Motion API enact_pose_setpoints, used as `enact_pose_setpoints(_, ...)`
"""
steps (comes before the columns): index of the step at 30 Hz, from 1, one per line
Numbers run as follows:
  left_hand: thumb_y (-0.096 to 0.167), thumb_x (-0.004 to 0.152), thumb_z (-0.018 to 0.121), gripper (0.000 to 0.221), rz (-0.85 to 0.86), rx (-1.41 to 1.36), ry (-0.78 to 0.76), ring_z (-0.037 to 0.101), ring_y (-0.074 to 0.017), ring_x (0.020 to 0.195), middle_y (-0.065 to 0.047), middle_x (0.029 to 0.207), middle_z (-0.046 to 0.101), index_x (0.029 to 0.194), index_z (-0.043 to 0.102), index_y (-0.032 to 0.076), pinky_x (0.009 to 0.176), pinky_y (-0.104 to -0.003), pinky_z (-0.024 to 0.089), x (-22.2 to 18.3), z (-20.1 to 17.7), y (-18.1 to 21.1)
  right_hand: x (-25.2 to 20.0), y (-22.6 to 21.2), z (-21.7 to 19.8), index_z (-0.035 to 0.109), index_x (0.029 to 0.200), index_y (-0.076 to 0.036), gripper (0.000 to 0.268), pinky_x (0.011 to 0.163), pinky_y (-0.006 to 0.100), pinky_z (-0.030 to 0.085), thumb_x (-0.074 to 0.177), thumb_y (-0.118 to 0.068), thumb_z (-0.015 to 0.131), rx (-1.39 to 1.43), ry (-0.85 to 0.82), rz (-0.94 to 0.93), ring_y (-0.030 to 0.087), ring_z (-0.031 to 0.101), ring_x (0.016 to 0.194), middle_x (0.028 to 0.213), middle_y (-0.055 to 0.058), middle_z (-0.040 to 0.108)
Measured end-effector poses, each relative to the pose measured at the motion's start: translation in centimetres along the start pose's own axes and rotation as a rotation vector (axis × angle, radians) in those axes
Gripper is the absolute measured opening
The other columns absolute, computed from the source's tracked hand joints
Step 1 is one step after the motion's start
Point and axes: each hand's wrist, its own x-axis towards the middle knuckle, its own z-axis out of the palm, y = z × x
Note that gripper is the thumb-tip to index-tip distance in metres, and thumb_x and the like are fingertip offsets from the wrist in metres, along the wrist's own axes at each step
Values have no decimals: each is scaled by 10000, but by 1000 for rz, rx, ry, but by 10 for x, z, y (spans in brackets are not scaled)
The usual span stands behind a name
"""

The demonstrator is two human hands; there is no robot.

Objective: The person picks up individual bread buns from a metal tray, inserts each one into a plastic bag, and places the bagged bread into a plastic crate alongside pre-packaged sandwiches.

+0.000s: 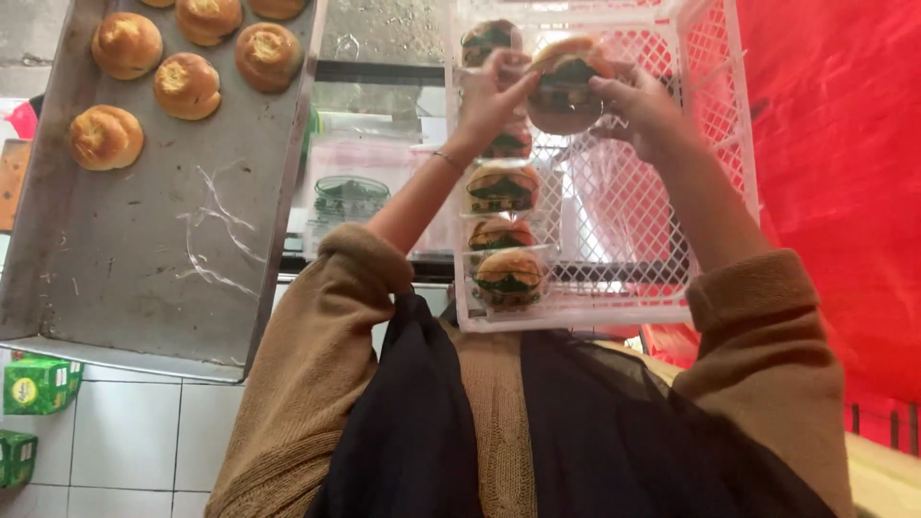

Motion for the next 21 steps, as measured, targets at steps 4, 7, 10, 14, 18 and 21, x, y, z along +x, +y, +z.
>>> enact_pose_setpoints(4, 278, 856, 767, 458, -179, 94, 111, 759, -214, 868, -136, 1029, 748, 1192, 572, 34, 686, -315, 643, 19, 27, -45, 48, 32, -18, 465, 1369, -104, 493, 880, 493, 589, 940, -232, 673, -29, 67, -11, 249, 615, 1188, 1293, 68, 583)
enact_pose_setpoints(7, 249, 802, 780, 488, -186, 203, 136, 772, -264, 896, -160, 994, 772, 1158, 563, -5, 784, -351, 610, 21, 50, -62, 72, 57, -40, 474, 1440, -84, 562, 869, 482, 570, 942, -244, 677, -84, 99, 69, 288, 630, 1158, 1264, 126, 637)
enact_pose_setpoints(10, 211, 767, 809, 496, 2, 369, 115, 686, -332, 989, -243, 1099, 666, 1136, 585, -34, 858, -418, 570, 38, 58, -54, 94, 67, -56, 363, 1442, -36, 803, 902, 454, 587, 806, -142, 842, -144, 51, 29, 279, 621, 1198, 1279, 122, 587)
enact_pose_setpoints(14, 233, 798, 754, 592, -44, 519, -101, 675, -296, 1138, -188, 1203, 701, 1310, 547, 18, 991, -392, 540, 82, 53, -45, 135, 75, -75, 192, 1445, -52, 1083, 933, 383, 574, 651, -78, 927, -200, 122, -169, 246, 644, 1182, 1280, 117, 623)
enact_pose_setpoints(18, 93, 838, 628, 616, 69, 648, -203, 622, -316, 1248, -138, 1341, 656, 1438, 514, 174, 1034, -428, 500, 112, 33, -42, 185, 96, -87, 281, 1443, -33, 1044, 1030, 368, 560, 660, -52, 970, -383, 255, -475, 272, 614, 1253, 1356, 165, 549)
enact_pose_setpoints(21, 34, 858, 578, 818, 81, 1003, -250, 581, -358, 1256, -161, 1370, 611, 1582, 307, 302, 1032, -525, 457, 123, 24, -52, 201, 96, -81, 330, 1427, -50, 993, 1052, 349, 517, 705, -129, 1007, -522, 314, -442, 262, 622, 1253, 1342, 160, 586)
